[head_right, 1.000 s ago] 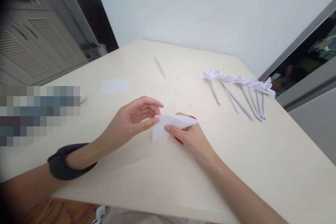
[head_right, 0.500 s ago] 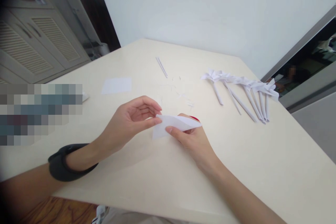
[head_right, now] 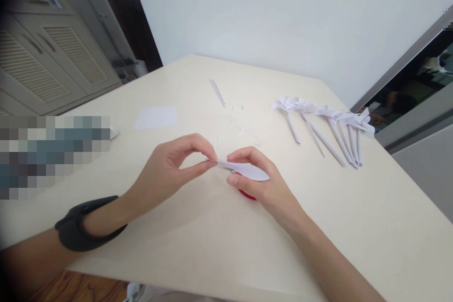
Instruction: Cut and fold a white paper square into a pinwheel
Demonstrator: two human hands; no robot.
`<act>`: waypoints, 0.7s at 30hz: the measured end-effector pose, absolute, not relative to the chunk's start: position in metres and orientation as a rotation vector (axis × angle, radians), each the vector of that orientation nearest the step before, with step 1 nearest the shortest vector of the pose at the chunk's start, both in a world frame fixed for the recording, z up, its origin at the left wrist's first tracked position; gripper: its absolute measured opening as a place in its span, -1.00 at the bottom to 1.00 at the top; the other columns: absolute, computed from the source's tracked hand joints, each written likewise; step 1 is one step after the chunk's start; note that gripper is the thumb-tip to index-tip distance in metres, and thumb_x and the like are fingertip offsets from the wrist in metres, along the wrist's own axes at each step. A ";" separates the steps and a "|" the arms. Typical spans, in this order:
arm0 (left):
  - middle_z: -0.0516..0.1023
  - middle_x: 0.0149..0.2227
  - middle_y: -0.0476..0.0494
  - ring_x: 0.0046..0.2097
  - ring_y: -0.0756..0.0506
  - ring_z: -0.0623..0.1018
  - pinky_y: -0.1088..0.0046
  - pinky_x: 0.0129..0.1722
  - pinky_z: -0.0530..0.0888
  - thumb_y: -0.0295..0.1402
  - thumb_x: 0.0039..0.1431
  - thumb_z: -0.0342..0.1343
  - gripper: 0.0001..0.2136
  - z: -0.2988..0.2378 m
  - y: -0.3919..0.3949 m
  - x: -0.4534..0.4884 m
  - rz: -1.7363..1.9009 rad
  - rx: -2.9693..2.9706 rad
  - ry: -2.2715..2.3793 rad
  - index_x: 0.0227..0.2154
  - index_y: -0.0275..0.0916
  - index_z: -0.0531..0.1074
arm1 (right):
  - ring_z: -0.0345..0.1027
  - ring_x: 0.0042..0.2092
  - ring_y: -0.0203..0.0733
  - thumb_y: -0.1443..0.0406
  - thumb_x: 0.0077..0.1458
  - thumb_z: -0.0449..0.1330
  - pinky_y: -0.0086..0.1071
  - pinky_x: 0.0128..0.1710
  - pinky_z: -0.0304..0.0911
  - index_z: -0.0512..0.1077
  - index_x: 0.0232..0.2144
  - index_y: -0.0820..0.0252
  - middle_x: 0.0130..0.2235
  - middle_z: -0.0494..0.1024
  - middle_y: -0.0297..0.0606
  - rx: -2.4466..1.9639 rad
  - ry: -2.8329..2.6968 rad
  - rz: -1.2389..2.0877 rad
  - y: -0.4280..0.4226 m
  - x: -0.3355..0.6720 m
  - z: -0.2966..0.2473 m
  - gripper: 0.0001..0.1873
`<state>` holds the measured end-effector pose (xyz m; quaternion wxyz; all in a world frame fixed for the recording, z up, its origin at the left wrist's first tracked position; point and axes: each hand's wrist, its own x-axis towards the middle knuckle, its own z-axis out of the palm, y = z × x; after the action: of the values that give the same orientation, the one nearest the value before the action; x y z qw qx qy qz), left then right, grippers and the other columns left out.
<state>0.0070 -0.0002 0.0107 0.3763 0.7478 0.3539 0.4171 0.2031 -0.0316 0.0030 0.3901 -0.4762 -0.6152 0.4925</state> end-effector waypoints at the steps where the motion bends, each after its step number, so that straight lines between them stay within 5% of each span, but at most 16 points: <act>1: 0.47 -0.32 -0.05 -0.21 -0.06 0.45 0.40 -0.14 0.36 -0.51 0.11 0.07 -0.92 0.012 0.000 0.006 1.108 1.982 0.900 -0.43 -0.22 0.42 | 0.32 -0.09 -0.08 0.01 -0.07 0.25 -0.32 -0.23 0.28 0.37 -0.16 0.02 -0.09 0.42 -0.25 -1.150 -1.602 1.233 -0.030 0.207 0.006 -0.58; 4: 0.44 -0.25 -0.07 -0.12 -0.08 0.43 0.39 -0.04 0.34 -0.61 0.06 0.06 -0.83 0.013 0.000 0.005 1.176 2.128 0.852 -0.49 -0.21 0.43 | 0.19 0.11 0.03 -0.20 -0.10 0.09 -0.17 -0.04 0.24 0.29 -0.01 -0.01 0.13 0.27 -0.19 -0.956 -1.607 1.340 -0.027 0.216 0.013 -0.32; 6: 0.42 -0.21 -0.08 -0.06 -0.09 0.40 0.37 0.00 0.32 -0.64 0.02 0.06 -0.80 0.011 0.000 0.006 1.172 2.190 0.833 -0.52 -0.21 0.44 | 0.19 0.10 0.02 -0.21 -0.03 0.00 -0.16 -0.04 0.24 0.27 0.02 0.01 0.15 0.24 -0.17 -0.943 -1.532 1.395 -0.026 0.217 0.013 -0.32; 12: 0.33 -0.10 -0.08 0.03 -0.07 0.35 0.32 0.10 0.30 -0.62 0.07 0.04 -0.79 0.004 -0.002 0.010 1.071 2.225 0.744 -0.51 -0.21 0.46 | 0.32 -0.32 -0.23 0.11 0.09 0.15 -0.46 -0.50 0.13 0.31 -0.08 0.08 -0.16 0.45 -0.19 -1.210 -1.278 1.548 -0.030 0.205 0.003 -0.64; 18: 0.32 -0.11 -0.08 0.00 -0.05 0.38 0.38 0.06 0.33 -0.63 0.07 0.03 -0.80 0.002 -0.003 0.011 1.033 2.186 0.727 -0.50 -0.22 0.46 | 0.32 -0.25 -0.26 0.25 0.05 0.23 -0.45 -0.34 0.20 0.35 -0.14 0.12 -0.22 0.45 -0.28 -1.143 -1.166 1.738 -0.036 0.194 0.006 -0.70; 21: 0.33 -0.11 -0.09 -0.02 -0.05 0.39 0.42 0.01 0.35 -0.64 0.05 0.03 -0.80 0.001 -0.001 0.011 0.984 2.079 0.724 -0.42 -0.23 0.47 | 0.29 -0.37 -0.34 0.25 0.01 0.27 -0.53 -0.47 0.13 0.34 -0.18 0.12 -0.32 0.43 -0.35 -1.185 -1.182 1.624 -0.036 0.194 0.004 -0.70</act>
<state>0.0111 -0.0011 0.0011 0.3572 0.8053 0.2805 0.3811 0.1937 -0.0360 0.0045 0.3940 -0.4670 -0.4658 0.6401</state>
